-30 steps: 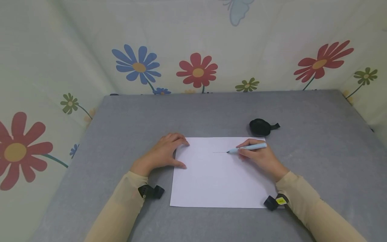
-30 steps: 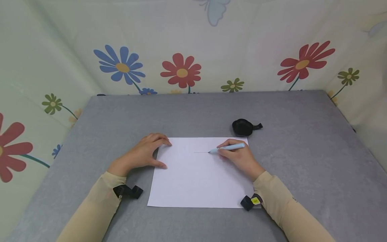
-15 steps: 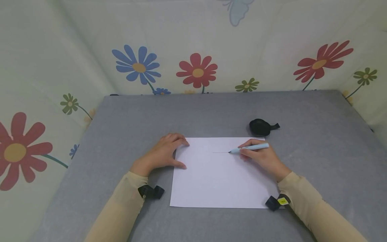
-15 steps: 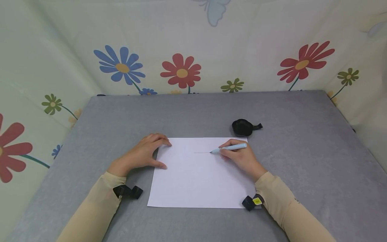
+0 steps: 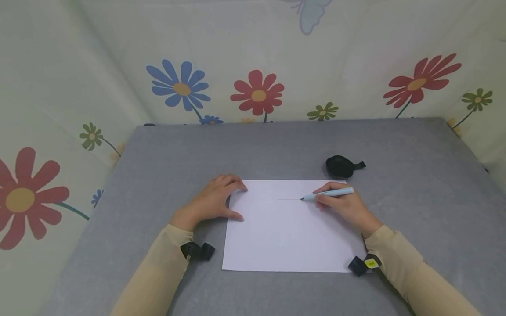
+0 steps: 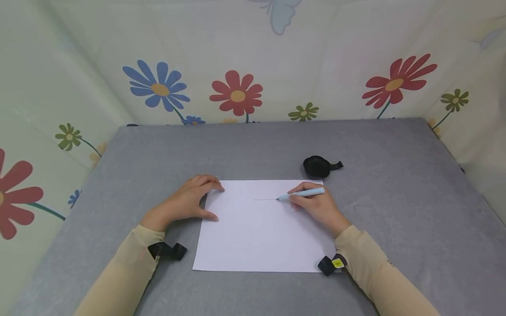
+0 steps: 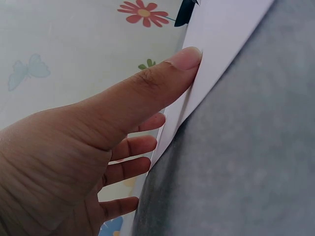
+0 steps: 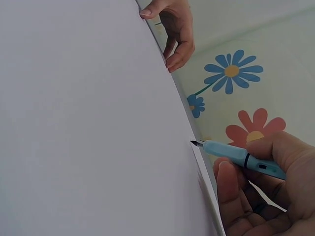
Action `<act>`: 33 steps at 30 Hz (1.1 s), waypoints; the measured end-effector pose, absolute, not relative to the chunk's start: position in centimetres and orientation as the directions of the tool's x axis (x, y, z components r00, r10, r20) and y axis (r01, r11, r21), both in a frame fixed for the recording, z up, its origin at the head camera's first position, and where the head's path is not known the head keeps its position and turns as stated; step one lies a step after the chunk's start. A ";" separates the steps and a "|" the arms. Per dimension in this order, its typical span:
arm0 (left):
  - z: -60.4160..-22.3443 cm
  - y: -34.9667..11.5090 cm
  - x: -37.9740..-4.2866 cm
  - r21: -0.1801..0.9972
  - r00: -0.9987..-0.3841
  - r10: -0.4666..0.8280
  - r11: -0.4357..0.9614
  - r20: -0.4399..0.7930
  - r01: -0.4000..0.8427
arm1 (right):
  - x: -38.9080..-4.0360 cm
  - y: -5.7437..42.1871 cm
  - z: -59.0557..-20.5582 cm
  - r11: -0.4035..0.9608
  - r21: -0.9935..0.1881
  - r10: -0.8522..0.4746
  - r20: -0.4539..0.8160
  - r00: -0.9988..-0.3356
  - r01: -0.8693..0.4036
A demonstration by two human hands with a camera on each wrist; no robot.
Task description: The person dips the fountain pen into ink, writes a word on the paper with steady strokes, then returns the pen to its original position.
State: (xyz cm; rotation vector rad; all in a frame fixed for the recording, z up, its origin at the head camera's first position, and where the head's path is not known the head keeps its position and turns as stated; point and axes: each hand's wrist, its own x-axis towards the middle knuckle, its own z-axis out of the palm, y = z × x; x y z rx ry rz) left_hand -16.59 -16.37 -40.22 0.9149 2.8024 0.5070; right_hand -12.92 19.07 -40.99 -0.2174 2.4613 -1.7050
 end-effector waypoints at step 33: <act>-40.3 -16.3 -16.5 0.367 -0.804 0.593 0.755 -0.031 0.543 | -12.4 19.0 -39.9 0.239 -0.961 -0.231 0.081 -0.970 -0.137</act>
